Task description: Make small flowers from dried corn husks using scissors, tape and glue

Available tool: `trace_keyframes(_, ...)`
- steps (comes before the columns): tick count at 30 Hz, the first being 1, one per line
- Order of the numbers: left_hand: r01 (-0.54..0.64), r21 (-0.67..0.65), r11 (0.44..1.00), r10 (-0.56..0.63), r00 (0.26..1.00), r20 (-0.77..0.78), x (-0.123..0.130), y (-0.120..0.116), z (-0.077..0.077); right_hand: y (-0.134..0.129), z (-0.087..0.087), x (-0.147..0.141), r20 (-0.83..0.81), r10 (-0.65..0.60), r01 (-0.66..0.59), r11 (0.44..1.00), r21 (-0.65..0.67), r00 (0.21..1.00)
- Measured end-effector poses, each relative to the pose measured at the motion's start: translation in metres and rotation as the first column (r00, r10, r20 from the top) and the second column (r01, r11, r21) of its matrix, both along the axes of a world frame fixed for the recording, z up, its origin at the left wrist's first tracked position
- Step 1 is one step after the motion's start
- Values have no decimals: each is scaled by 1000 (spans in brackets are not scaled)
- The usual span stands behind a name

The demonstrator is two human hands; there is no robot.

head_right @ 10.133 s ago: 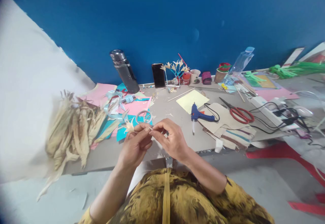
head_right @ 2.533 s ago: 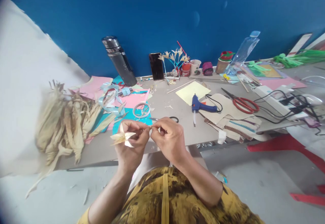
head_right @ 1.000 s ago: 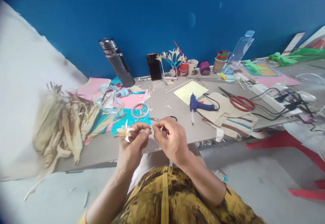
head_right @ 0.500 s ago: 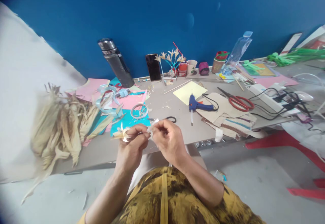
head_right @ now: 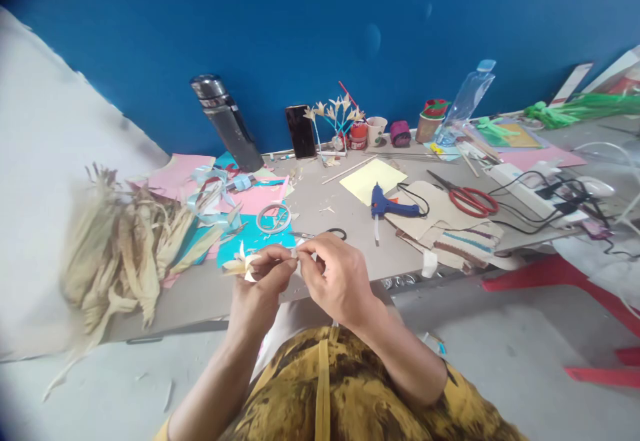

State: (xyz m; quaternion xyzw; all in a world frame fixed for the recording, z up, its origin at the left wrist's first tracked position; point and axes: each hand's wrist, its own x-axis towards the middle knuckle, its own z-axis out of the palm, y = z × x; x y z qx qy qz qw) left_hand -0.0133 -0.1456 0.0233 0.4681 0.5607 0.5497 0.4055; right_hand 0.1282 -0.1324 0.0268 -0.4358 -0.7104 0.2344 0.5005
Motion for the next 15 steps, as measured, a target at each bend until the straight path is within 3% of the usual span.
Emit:
trace_keyframes(6,56,108,993,-30,973,-228,-1,-3,2,0,4,4,190,-60,32,989,145,980)
trace_keyframes(15,96,256,962,27,898,-440,0,-3,1,0,4,6,242,-49,24,994,104,969)
